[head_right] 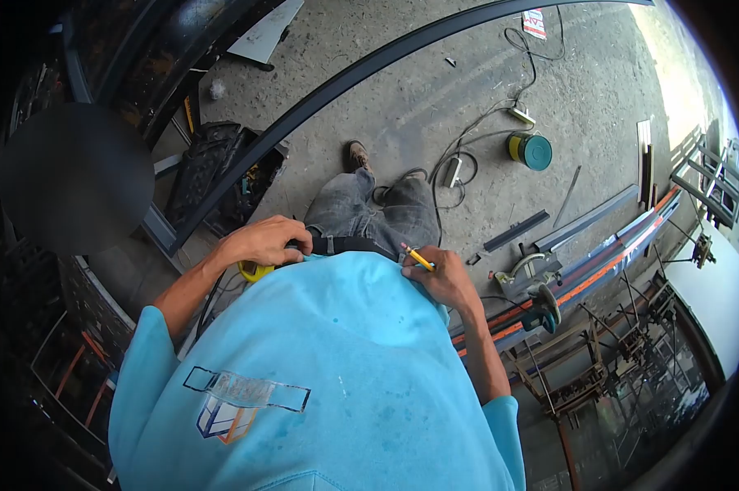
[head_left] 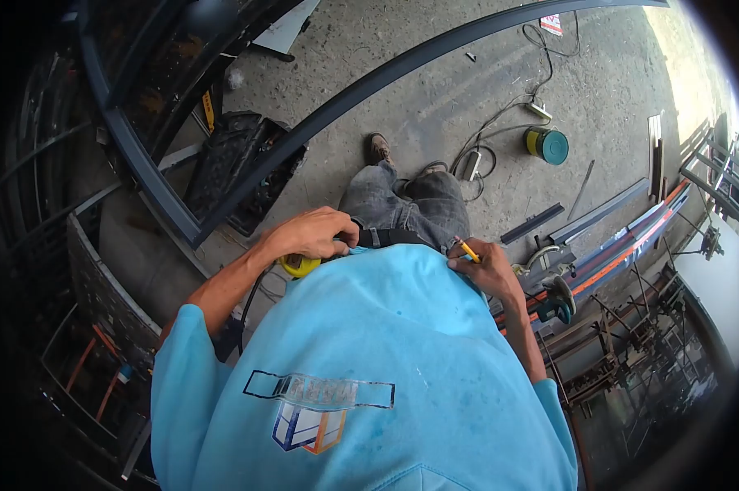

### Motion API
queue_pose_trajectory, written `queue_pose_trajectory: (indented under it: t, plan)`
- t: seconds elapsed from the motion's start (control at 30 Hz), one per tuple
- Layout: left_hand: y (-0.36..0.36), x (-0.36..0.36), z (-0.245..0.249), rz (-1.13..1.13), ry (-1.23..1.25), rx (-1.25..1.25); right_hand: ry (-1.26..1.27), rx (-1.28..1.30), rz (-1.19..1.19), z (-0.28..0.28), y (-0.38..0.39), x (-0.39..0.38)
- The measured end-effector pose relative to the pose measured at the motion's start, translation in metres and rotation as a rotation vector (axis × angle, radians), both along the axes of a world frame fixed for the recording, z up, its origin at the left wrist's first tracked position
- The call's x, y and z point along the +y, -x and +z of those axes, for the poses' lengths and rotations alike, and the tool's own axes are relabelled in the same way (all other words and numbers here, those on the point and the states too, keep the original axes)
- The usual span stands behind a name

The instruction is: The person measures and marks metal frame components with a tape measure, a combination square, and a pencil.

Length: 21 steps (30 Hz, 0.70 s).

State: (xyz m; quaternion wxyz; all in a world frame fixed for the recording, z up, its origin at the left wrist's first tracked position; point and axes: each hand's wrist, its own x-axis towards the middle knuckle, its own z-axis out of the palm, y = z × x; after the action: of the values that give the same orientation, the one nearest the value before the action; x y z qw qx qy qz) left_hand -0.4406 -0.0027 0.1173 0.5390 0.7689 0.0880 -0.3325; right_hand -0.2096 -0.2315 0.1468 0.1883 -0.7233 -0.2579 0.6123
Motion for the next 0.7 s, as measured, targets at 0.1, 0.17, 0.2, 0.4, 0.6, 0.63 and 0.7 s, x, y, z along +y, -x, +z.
queue_pose_trajectory:
  t: [0.1,0.17,0.2,0.4,0.6,0.63,0.7]
  plan:
    - [-0.004,0.007,-0.018,0.085,0.113,0.264,0.124,-0.036,-0.208,-0.036,-0.021,0.003]
    - [0.0,0.001,-0.039,0.101,-0.029,0.349,0.154,0.032,-0.1,-0.042,-0.026,0.003]
    - [0.002,-0.001,-0.035,0.141,-0.034,0.284,0.07,0.059,-0.029,-0.034,-0.018,0.003]
    - [-0.007,-0.009,0.0,0.092,0.116,0.086,-0.288,0.046,0.102,-0.02,-0.011,-0.013]
    - [-0.03,0.012,-0.01,0.148,0.115,0.08,0.026,-0.034,-0.126,-0.018,-0.039,0.006]
    - [-0.031,0.016,-0.011,0.175,0.127,0.066,0.004,-0.011,-0.115,-0.015,-0.041,0.006]
    - [-0.032,0.025,-0.012,0.189,0.111,0.004,-0.051,-0.027,0.137,-0.023,-0.032,-0.006]
